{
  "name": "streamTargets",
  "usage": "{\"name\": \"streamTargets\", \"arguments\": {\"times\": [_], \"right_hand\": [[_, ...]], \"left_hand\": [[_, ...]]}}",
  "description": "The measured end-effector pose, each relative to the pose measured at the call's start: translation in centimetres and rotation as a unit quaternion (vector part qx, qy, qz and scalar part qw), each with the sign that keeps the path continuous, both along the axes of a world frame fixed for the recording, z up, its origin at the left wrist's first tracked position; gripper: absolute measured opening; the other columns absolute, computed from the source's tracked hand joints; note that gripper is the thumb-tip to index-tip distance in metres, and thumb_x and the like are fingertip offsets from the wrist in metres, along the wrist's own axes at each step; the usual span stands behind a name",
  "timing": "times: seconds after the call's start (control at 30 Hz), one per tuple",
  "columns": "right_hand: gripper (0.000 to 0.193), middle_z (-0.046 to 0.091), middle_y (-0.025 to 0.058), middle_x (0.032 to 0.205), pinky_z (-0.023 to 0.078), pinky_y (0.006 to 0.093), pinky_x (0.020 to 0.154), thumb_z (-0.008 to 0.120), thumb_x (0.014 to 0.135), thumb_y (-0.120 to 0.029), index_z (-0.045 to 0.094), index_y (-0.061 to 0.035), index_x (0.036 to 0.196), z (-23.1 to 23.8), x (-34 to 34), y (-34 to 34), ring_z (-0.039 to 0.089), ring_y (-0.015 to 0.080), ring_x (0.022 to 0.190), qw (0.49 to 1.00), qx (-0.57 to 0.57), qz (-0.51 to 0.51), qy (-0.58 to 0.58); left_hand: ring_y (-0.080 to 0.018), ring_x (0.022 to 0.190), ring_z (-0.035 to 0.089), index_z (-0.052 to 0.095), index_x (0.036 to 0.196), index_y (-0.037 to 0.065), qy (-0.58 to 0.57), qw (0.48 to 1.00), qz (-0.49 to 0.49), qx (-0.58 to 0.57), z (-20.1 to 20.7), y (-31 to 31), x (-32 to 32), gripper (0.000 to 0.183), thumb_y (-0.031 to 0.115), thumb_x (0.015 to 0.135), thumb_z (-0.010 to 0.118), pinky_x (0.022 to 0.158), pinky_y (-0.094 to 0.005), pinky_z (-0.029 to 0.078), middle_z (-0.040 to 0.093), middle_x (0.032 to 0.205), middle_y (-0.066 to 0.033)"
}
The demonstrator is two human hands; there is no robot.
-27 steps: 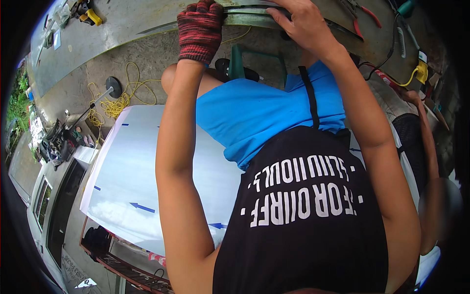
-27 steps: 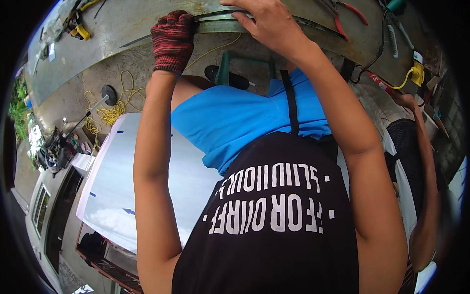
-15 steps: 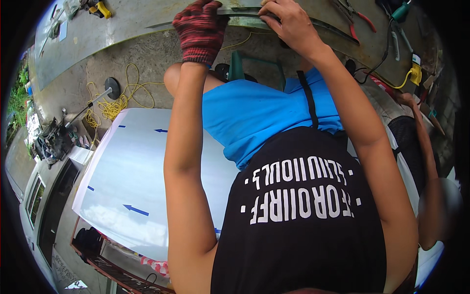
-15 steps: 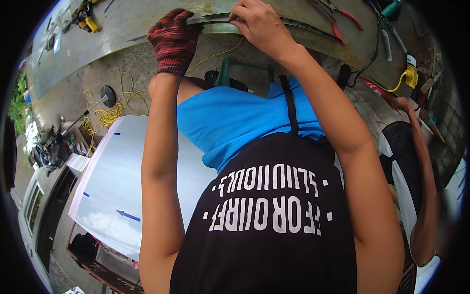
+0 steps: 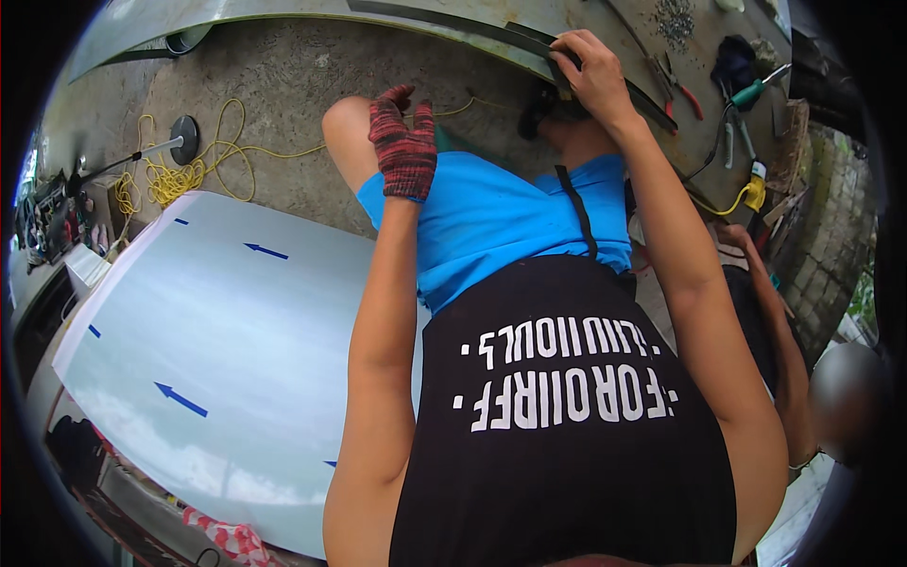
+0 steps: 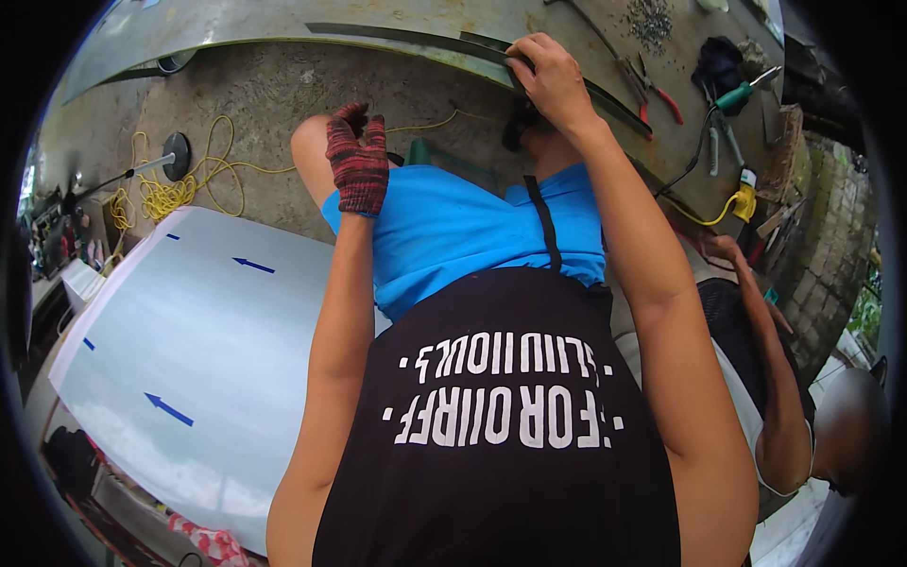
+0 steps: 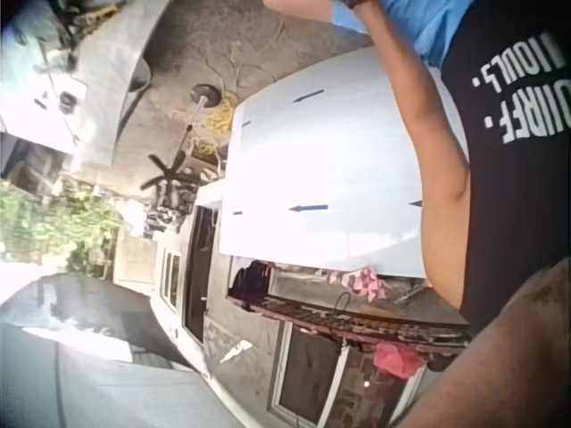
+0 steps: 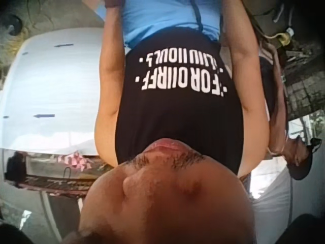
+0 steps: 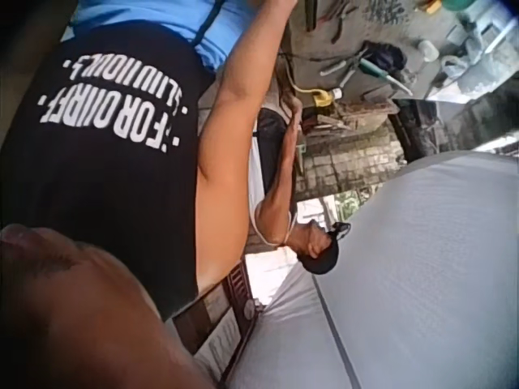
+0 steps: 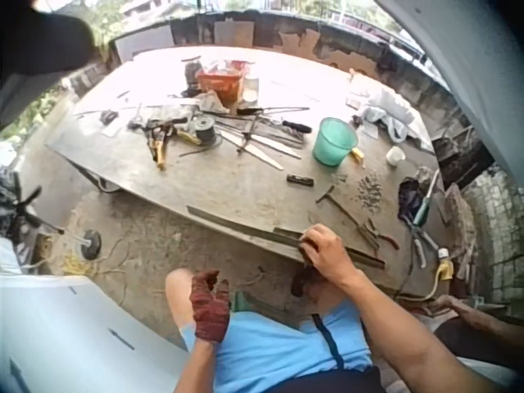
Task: Soldering and assembling metal frame components for a sign assembly.
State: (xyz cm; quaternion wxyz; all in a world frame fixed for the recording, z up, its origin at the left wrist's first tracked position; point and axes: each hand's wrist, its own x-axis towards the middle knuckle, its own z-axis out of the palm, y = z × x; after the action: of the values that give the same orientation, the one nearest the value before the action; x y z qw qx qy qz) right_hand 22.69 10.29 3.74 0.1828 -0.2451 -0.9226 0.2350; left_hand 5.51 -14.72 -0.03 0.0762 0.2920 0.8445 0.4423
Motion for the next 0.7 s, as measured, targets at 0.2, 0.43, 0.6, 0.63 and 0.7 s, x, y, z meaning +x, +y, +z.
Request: {"name": "streamTargets", "arguments": {"times": [0.2, 0.43, 0.6, 0.63, 0.7], "right_hand": [[0.02, 0.074, 0.0055, 0.098, 0.051, 0.0307, 0.077, 0.072, 0.095, -0.014, 0.072, -0.0036, 0.111, 4.7, -0.5, 0.1, 0.066, 0.0154, 0.082, 0.968, -0.245, -0.063, -0.003], [0.03, 0.074, 0.0031, 0.097, 0.051, 0.022, 0.077, 0.076, 0.095, -0.019, 0.071, -0.0005, 0.118, 11.8, -1.7, -1.2, 0.065, 0.0068, 0.086, 0.869, -0.487, 0.005, 0.087], [0.027, 0.073, 0.0014, 0.097, 0.05, 0.0215, 0.08, 0.073, 0.097, -0.018, 0.07, -0.0014, 0.118, 14.8, -2.0, -3.1, 0.064, 0.0043, 0.088, 0.877, -0.478, 0.006, 0.04], [0.032, 0.074, 0.0036, 0.097, 0.05, 0.022, 0.078, 0.076, 0.095, -0.023, 0.071, -0.001, 0.118, 15.2, -2.1, -3.6, 0.063, 0.0058, 0.086, 0.885, -0.465, 0.005, 0.027], [0.039, 0.075, 0.008, 0.098, 0.05, 0.024, 0.076, 0.079, 0.092, -0.028, 0.072, 0.0, 0.118, 16.2, -2.2, -4.3, 0.064, 0.0086, 0.084, 0.89, -0.456, 0.0, 0.016]], "left_hand": [[-0.0204, 0.11, 0.066, 0.053, 0.136, 0.004, -0.411, 0.864, -0.065, 0.284, -0.2, 1.9, 1.5, 0.035, 0.009, 0.103, 0.062, 0.097, -0.0337, 0.054, 0.063, 0.133, -0.0125], [-0.0235, 0.116, 0.064, 0.04, 0.15, 0.004, -0.437, 0.785, -0.183, 0.4, 7.5, 7.1, 0.3, 0.053, 0.015, 0.103, 0.062, 0.1, -0.038, 0.054, 0.055, 0.143, -0.0159], [-0.0218, 0.117, 0.063, 0.038, 0.151, 0.003, -0.412, 0.766, -0.236, 0.432, 11.1, 7.9, -1.8, 0.056, 0.006, 0.1, 0.062, 0.1, -0.0363, 0.055, 0.054, 0.146, -0.0156], [-0.0223, 0.12, 0.062, 0.04, 0.15, 0.003, -0.404, 0.782, -0.243, 0.408, 11.8, 7.6, -2.1, 0.055, 0.005, 0.1, 0.062, 0.101, -0.0363, 0.054, 0.056, 0.144, -0.0154], [-0.0229, 0.126, 0.06, 0.044, 0.148, 0.003, -0.425, 0.774, -0.253, 0.395, 12.4, 6.8, -2.3, 0.051, 0.006, 0.101, 0.063, 0.105, -0.0366, 0.052, 0.061, 0.139, -0.015]]}}
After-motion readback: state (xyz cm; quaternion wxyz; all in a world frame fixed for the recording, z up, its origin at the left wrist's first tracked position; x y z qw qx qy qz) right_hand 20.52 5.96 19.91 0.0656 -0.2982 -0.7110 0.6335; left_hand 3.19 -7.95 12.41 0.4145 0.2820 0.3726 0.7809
